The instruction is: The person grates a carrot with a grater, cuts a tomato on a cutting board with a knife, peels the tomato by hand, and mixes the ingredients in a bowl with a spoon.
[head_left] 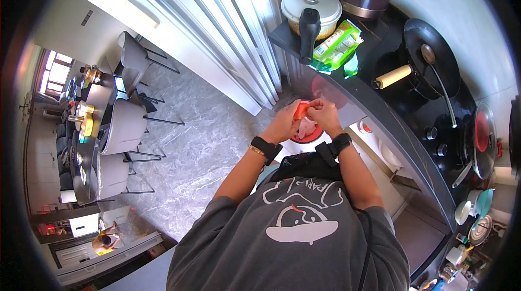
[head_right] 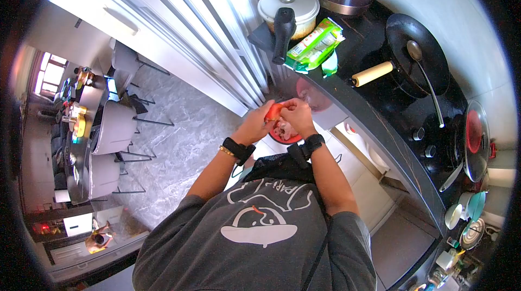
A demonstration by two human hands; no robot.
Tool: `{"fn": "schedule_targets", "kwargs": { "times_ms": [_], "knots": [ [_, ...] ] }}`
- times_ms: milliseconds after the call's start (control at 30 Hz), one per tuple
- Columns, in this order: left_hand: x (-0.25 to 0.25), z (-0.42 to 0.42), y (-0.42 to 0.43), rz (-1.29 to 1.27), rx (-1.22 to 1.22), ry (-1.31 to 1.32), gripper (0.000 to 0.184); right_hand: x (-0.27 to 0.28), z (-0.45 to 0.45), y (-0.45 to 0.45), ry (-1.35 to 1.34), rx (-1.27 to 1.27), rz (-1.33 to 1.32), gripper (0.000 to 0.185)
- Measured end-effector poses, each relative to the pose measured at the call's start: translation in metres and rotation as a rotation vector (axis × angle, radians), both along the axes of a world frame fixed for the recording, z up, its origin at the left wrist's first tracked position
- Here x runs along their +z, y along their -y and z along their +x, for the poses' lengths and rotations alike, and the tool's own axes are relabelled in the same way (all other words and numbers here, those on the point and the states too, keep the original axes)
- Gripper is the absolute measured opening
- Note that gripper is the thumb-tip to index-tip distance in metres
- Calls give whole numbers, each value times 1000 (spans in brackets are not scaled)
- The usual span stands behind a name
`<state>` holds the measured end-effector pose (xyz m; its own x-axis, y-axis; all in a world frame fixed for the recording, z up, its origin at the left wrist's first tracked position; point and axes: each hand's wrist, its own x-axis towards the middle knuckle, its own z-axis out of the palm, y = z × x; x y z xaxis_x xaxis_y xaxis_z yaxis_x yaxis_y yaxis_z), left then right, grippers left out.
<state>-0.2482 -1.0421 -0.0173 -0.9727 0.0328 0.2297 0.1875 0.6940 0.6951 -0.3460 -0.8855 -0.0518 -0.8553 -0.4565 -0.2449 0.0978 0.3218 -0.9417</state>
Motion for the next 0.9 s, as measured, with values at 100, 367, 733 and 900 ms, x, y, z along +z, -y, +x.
{"fn": "schedule_targets", "kwargs": {
  "times_ms": [100,367,733,900],
  "knots": [
    [0,-1,3,55,38,65,59,13,3,-3,221,35,-239,25],
    [-2,-4,-2,36,45,4,58,5,-1,0,121,7,-179,32],
    [-3,-5,4,189,114,137,55,6,-4,0,310,25,-325,28],
    [-10,-10,-2,220,89,108,36,2,-3,2,197,24,-273,27]
  ]
}}
